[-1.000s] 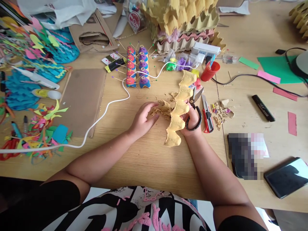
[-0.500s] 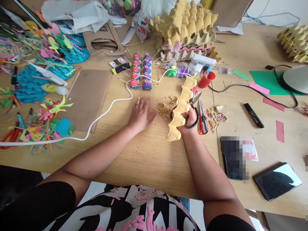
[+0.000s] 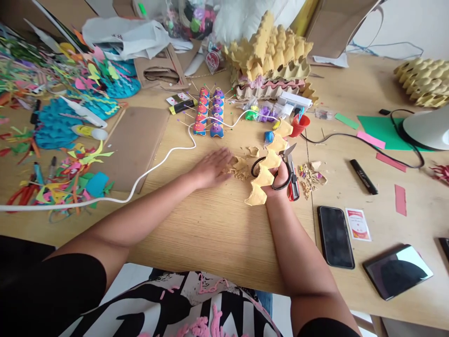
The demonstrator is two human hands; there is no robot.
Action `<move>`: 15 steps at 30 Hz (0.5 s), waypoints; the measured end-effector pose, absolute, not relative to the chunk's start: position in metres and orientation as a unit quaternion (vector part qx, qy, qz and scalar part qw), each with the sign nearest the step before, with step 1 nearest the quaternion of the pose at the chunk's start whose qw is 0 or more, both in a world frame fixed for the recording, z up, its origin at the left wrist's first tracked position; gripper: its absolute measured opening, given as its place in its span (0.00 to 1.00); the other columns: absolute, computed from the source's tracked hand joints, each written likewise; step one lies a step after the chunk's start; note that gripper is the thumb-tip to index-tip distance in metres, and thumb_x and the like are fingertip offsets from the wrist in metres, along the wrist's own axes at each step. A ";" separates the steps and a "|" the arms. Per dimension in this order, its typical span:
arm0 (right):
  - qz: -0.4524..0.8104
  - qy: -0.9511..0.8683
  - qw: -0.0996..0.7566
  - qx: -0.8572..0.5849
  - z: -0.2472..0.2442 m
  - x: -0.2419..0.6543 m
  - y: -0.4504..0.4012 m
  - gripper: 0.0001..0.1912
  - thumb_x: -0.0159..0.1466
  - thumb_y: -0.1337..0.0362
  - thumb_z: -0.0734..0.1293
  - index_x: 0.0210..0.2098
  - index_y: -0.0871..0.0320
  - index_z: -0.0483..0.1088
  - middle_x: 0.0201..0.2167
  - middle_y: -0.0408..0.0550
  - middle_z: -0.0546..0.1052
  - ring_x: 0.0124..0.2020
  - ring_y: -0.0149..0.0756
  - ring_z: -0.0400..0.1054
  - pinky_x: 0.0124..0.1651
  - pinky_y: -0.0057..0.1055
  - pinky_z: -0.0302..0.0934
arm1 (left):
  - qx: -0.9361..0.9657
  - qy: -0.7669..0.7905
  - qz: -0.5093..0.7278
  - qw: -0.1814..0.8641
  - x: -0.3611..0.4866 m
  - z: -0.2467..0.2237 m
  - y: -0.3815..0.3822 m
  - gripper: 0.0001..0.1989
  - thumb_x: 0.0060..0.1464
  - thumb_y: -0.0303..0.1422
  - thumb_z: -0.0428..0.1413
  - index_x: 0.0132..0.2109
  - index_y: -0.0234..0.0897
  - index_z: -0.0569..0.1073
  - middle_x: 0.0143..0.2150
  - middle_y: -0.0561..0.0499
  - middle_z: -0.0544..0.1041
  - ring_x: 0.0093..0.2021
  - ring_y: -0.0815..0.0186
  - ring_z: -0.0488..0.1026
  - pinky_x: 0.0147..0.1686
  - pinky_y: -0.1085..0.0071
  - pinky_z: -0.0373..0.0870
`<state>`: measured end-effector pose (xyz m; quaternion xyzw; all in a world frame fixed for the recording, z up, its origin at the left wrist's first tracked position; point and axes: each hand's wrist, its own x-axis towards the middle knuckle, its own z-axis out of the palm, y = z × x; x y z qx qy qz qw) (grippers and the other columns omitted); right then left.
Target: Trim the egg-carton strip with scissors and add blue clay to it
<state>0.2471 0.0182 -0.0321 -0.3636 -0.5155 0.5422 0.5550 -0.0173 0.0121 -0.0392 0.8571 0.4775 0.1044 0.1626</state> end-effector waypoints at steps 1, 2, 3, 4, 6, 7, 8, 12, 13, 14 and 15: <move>0.546 -0.503 0.562 -0.366 -0.032 0.248 0.018 0.31 0.65 0.31 0.64 0.25 0.46 0.51 0.18 0.36 0.49 0.20 0.38 0.46 0.30 0.41 0.58 | 0.871 0.445 0.106 0.179 -0.015 -0.040 0.011 0.43 0.73 0.54 0.50 0.81 0.29 0.56 0.84 0.31 0.53 0.85 0.46 0.48 0.83 0.46 0.44; 0.551 -0.479 0.574 -0.371 -0.032 0.248 0.018 0.30 0.65 0.32 0.65 0.25 0.46 0.51 0.19 0.36 0.49 0.21 0.38 0.45 0.30 0.40 0.56 | 0.881 0.415 0.116 0.196 -0.013 -0.041 0.011 0.43 0.73 0.56 0.49 0.81 0.30 0.56 0.84 0.32 0.54 0.85 0.47 0.49 0.83 0.48 0.45; 0.556 -0.454 0.586 -0.376 -0.033 0.248 0.018 0.30 0.65 0.34 0.66 0.24 0.46 0.51 0.19 0.37 0.50 0.21 0.37 0.44 0.30 0.39 0.55 | 0.885 0.395 0.129 0.210 -0.011 -0.041 0.012 0.44 0.73 0.57 0.48 0.81 0.30 0.55 0.84 0.33 0.55 0.85 0.48 0.50 0.83 0.49 0.46; 0.561 -0.442 0.588 -0.380 -0.032 0.248 0.018 0.30 0.64 0.35 0.67 0.24 0.47 0.51 0.19 0.37 0.51 0.21 0.37 0.44 0.30 0.39 0.54 | 0.884 0.388 0.148 0.217 -0.009 -0.041 0.016 0.44 0.73 0.57 0.47 0.81 0.29 0.56 0.83 0.32 0.55 0.85 0.48 0.50 0.83 0.49 0.46; 0.567 -0.429 0.588 -0.385 -0.032 0.247 0.018 0.29 0.64 0.36 0.68 0.24 0.47 0.51 0.20 0.38 0.53 0.22 0.38 0.44 0.30 0.39 0.53 | 0.872 0.406 0.168 0.217 -0.004 -0.038 0.031 0.45 0.74 0.57 0.47 0.81 0.26 0.55 0.84 0.31 0.53 0.85 0.47 0.48 0.83 0.50 0.45; 0.567 -0.429 0.589 -0.383 -0.032 0.246 0.018 0.29 0.64 0.36 0.68 0.24 0.47 0.52 0.20 0.38 0.53 0.22 0.38 0.44 0.31 0.40 0.53 | 0.867 0.416 0.170 0.217 -0.001 -0.036 0.042 0.44 0.74 0.56 0.47 0.81 0.26 0.54 0.84 0.31 0.52 0.86 0.47 0.48 0.83 0.50 0.44; 0.566 -0.434 0.589 -0.381 -0.032 0.246 0.018 0.30 0.65 0.34 0.67 0.24 0.46 0.52 0.19 0.38 0.53 0.22 0.39 0.44 0.32 0.41 0.54 | 0.864 0.423 0.165 0.219 0.003 -0.034 0.055 0.43 0.75 0.55 0.47 0.82 0.28 0.54 0.84 0.33 0.52 0.86 0.47 0.47 0.83 0.49 0.44; 0.564 -0.439 0.584 -0.385 -0.029 0.245 0.016 0.30 0.64 0.29 0.66 0.25 0.45 0.55 0.18 0.40 0.55 0.23 0.42 0.50 0.34 0.44 0.57 | 0.865 0.430 0.112 0.235 0.026 -0.026 0.098 0.40 0.76 0.51 0.46 0.81 0.26 0.55 0.85 0.33 0.51 0.86 0.47 0.46 0.83 0.50 0.43; 0.569 -0.426 0.583 -0.393 -0.028 0.245 0.016 0.30 0.63 0.29 0.67 0.25 0.44 0.57 0.18 0.40 0.56 0.24 0.42 0.53 0.35 0.45 0.57 | 0.872 0.419 0.100 0.234 0.032 -0.024 0.104 0.40 0.76 0.50 0.47 0.81 0.26 0.55 0.84 0.32 0.52 0.85 0.46 0.48 0.83 0.49 0.44; 0.577 -0.410 0.583 -0.400 -0.027 0.244 0.015 0.30 0.62 0.28 0.68 0.26 0.44 0.58 0.18 0.41 0.57 0.25 0.42 0.55 0.36 0.45 0.58 | 0.879 0.410 0.097 0.223 0.037 -0.023 0.107 0.39 0.76 0.50 0.47 0.81 0.26 0.57 0.84 0.32 0.54 0.85 0.44 0.49 0.82 0.46 0.44; 0.587 -0.393 0.582 -0.403 -0.026 0.244 0.014 0.30 0.61 0.29 0.69 0.26 0.44 0.59 0.18 0.41 0.58 0.26 0.43 0.57 0.36 0.45 0.59 | 0.889 0.396 0.094 0.210 0.041 -0.022 0.107 0.38 0.75 0.49 0.48 0.80 0.27 0.59 0.83 0.33 0.56 0.85 0.44 0.50 0.82 0.45 0.43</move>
